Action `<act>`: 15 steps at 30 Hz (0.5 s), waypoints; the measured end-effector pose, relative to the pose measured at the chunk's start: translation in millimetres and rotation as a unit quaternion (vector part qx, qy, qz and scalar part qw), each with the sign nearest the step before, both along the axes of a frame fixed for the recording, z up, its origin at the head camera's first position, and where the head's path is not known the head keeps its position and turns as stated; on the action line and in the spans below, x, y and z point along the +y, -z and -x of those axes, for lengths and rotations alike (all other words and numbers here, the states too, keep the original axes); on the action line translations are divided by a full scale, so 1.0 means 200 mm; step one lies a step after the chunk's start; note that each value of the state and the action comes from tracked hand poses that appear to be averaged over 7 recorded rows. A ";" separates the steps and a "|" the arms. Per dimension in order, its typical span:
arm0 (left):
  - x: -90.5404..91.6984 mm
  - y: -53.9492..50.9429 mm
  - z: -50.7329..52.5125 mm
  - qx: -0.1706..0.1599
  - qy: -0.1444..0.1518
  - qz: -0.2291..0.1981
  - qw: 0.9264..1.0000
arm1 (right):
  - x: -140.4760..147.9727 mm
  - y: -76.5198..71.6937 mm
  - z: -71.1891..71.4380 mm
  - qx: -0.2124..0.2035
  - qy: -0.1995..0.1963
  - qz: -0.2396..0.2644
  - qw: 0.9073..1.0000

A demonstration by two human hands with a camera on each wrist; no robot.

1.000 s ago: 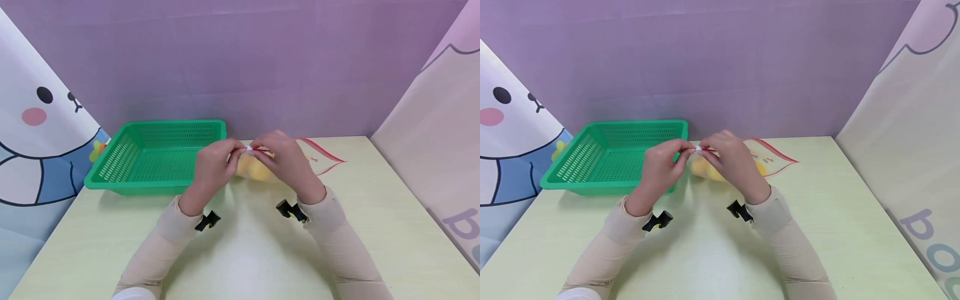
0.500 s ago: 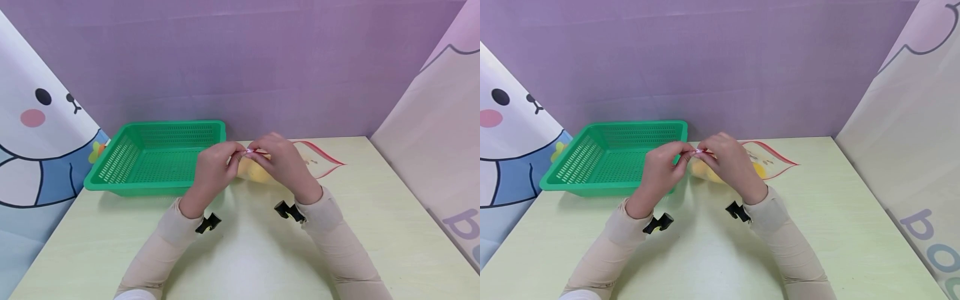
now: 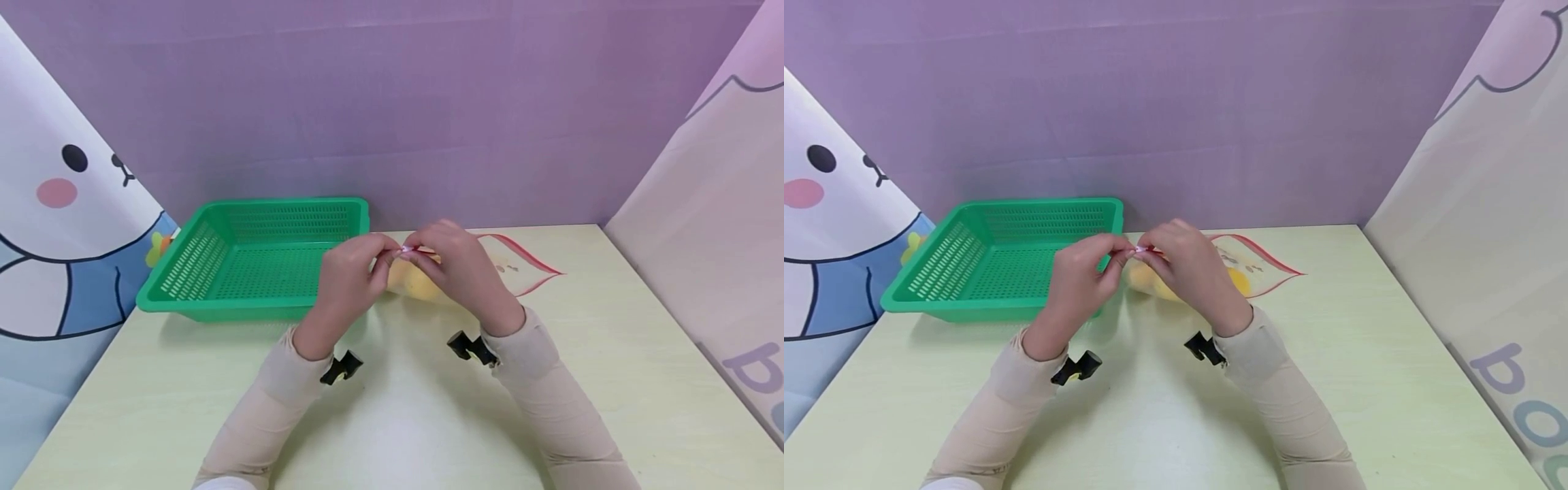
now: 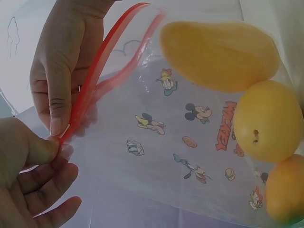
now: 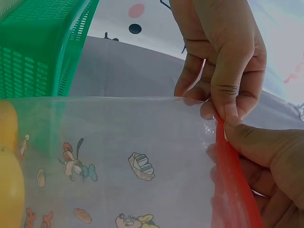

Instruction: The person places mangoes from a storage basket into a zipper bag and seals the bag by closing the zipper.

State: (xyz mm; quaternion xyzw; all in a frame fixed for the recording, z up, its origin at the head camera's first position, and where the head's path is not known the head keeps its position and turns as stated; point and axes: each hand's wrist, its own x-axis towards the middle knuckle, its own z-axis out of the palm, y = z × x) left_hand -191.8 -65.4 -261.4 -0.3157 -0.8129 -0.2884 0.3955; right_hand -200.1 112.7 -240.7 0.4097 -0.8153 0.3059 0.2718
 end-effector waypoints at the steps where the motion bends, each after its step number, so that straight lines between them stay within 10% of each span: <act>1: 0.00 0.00 0.00 0.001 -0.001 0.000 1.000 | 0.00 0.00 0.00 0.000 -0.001 0.000 1.000; 15: 0.00 0.01 -0.01 0.001 -0.007 0.006 1.000 | 0.00 0.01 -0.01 -0.003 -0.001 0.000 1.000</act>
